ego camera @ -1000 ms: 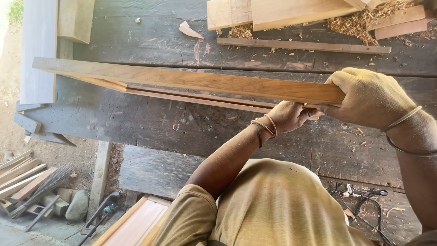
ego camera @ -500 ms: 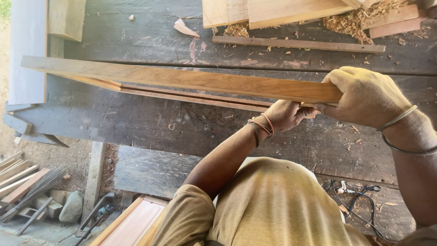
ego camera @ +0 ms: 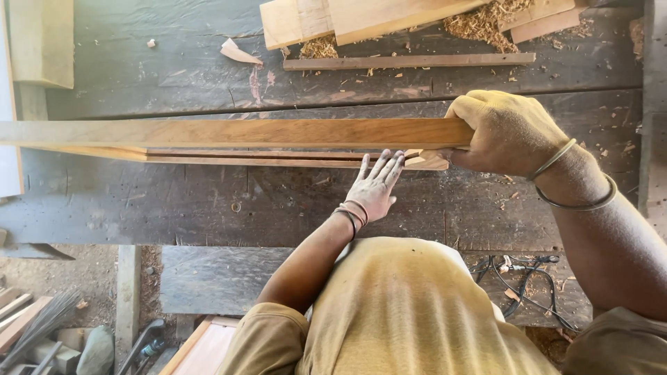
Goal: The person assembles a wooden frame on a workbench. They pick up shaped wood pieces, fit a rail into the frame's groove, use a hammer to tap pieces into place, and press the joints together by hand, adjusting the frame's position on the bench as they work.
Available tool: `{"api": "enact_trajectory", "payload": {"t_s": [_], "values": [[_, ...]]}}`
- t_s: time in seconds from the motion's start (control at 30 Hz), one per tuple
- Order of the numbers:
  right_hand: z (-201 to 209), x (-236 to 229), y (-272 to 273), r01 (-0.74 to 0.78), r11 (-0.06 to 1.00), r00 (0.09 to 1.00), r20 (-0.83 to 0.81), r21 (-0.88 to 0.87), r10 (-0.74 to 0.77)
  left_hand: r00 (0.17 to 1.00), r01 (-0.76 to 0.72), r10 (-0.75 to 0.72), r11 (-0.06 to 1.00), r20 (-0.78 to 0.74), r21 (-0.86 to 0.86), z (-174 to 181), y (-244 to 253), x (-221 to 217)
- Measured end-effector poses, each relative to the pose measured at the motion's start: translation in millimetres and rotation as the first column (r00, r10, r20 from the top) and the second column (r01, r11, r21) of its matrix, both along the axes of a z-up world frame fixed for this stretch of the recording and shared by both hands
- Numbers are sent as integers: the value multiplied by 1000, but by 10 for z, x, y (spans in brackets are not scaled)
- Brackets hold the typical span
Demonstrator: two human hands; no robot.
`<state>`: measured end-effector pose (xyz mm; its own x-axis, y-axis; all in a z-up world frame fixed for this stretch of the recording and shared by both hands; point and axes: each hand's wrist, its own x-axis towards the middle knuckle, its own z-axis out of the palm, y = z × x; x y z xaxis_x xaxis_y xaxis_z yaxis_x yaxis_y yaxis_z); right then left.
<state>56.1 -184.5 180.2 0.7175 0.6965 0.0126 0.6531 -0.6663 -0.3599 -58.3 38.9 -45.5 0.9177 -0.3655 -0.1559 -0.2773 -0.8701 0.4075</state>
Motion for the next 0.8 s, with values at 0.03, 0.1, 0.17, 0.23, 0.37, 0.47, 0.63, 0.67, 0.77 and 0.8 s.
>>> {"api": "enact_trajectory", "payload": {"t_s": [0.03,0.1,0.17,0.23,0.37,0.47,0.63,0.67,0.77,0.8], "values": [[-1,0,6,-7,1000,1000,1,2,7,999,39,-39,988,-3,150,20,-9,-52],[-38,10,-10,-14,1000,1000,15,6,14,1000,25,-21,980,-20,199,28,17,-95],[-44,8,-12,-24,1000,999,29,9,24,999,9,0,969,-34,246,6,70,-142],[-18,-5,3,-23,1000,999,39,2,23,998,-55,62,965,-19,255,-39,163,-189],[-23,0,3,-8,1000,1000,16,-8,8,990,-131,139,952,-10,277,-32,488,-289],[-14,-6,2,-12,1000,1000,14,-4,12,968,-228,249,922,-28,314,107,738,-382],[24,-16,-19,-28,999,999,17,29,27,886,-442,464,841,3,311,39,1183,-568],[41,8,-16,-29,999,999,18,31,29,885,-443,465,840,5,312,11,1281,-609],[98,64,-45,-58,998,998,28,-23,58,819,-562,572,783,50,267,-10,1562,-745],[126,94,-74,-105,994,985,136,10,103,772,-629,631,743,74,227,30,1648,-784]]}}
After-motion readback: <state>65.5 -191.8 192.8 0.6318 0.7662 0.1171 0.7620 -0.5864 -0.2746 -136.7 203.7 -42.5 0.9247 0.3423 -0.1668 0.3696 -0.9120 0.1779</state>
